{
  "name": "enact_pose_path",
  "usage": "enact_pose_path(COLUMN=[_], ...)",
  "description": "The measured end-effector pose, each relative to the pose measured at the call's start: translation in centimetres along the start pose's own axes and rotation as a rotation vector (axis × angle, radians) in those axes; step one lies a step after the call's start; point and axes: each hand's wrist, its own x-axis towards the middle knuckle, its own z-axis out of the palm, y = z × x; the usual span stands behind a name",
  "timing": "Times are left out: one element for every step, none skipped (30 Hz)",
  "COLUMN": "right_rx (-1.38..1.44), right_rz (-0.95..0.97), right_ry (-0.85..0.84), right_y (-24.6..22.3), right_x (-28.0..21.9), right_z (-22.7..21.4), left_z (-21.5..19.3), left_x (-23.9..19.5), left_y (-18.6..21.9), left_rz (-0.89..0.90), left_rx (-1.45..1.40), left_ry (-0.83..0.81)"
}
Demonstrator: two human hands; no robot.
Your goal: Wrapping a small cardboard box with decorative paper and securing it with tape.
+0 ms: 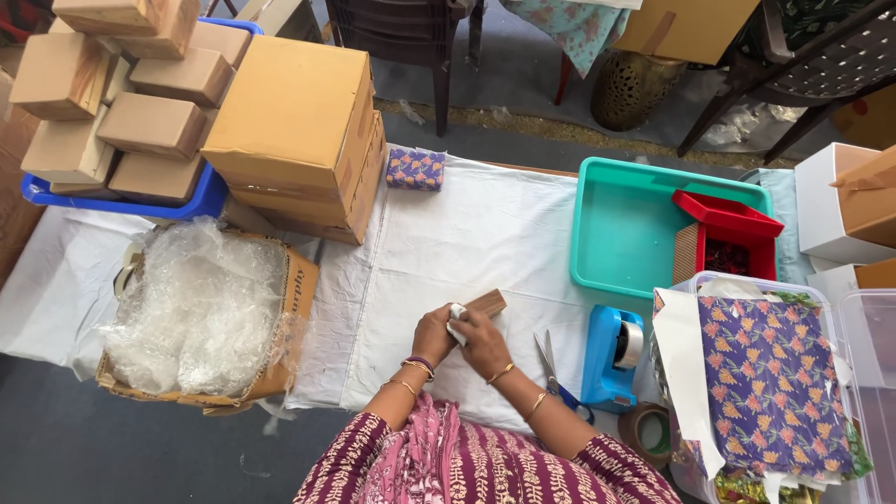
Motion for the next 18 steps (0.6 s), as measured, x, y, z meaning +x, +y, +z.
enact_pose_path(right_rx=[-0.001, -0.003, -0.006, -0.009, -0.077, -0.145, -0.147, -0.138, -0.13, -0.13, -0.076, -0.022, -0.022, -0.017, -0.012, -0.008, -0.017, -0.028], right_rz=[0.003, 0.022, 0.04, 0.052, 0.17, 0.286, 0.297, 0.321, 0.346, 0.349, 0.27, 0.188, 0.189, 0.106, 0.024, 0.023, 0.012, -0.001], right_ry=[-0.001, 0.009, 0.018, 0.025, 0.079, 0.136, 0.147, 0.165, 0.184, 0.189, 0.189, 0.187, 0.189, 0.15, 0.11, 0.106, -0.012, -0.129], right_y=[0.6, 1.1, 1.7, 3.0, 4.4, 5.8, 5.8, 5.7, 5.7, 4.7, 3.6, 2.6, 2.2, 1.8, 1.4, 1.7, 2.0, 2.4], right_x=[0.3, 0.6, 0.9, 1.1, 1.2, 1.4, 1.7, 1.9, 2.1, 1.9, 1.8, 1.7, 0.8, 0.0, -0.8, -1.2, -1.7, -2.0], right_z=[-0.6, -1.3, -2.1, -3.0, -4.0, -5.0, -6.0, -7.1, -8.1, -7.7, -7.2, -6.8, -5.6, -4.3, -3.1, -2.3, -1.5, -0.8], left_z=[-0.4, -0.7, -1.1, -0.9, -0.7, -0.6, -0.1, 0.5, 1.0, 1.2, 1.3, 1.5, 1.4, 1.3, 1.2, 1.2, 1.2, 1.1], left_x=[0.0, 0.1, 0.2, 0.4, 0.7, 1.1, 1.5, 1.8, 2.0, 1.8, 1.6, 1.5, 1.1, 0.6, 0.2, 0.0, -0.1, -0.1], left_y=[0.3, 0.7, 1.1, 0.6, 0.1, -0.3, -1.0, -1.7, -2.4, -2.4, -2.4, -2.4, -2.0, -1.7, -1.3, -1.3, -1.3, -1.3], left_rz=[0.0, 0.011, 0.022, 0.029, 0.031, 0.037, 0.047, -0.015, -0.079, -0.075, -0.063, -0.052, -0.05, 0.001, 0.052, 0.046, 0.039, 0.032], left_rx=[-0.001, -0.031, -0.061, -0.059, -0.1, -0.138, -0.134, -0.234, -0.332, -0.329, -0.257, -0.187, -0.186, -0.012, 0.162, 0.163, 0.189, 0.215], left_ry=[-0.004, 0.003, 0.009, -0.004, -0.025, -0.046, -0.057, -0.128, -0.199, -0.203, -0.183, -0.161, -0.162, -0.106, -0.05, -0.049, -0.058, -0.066])
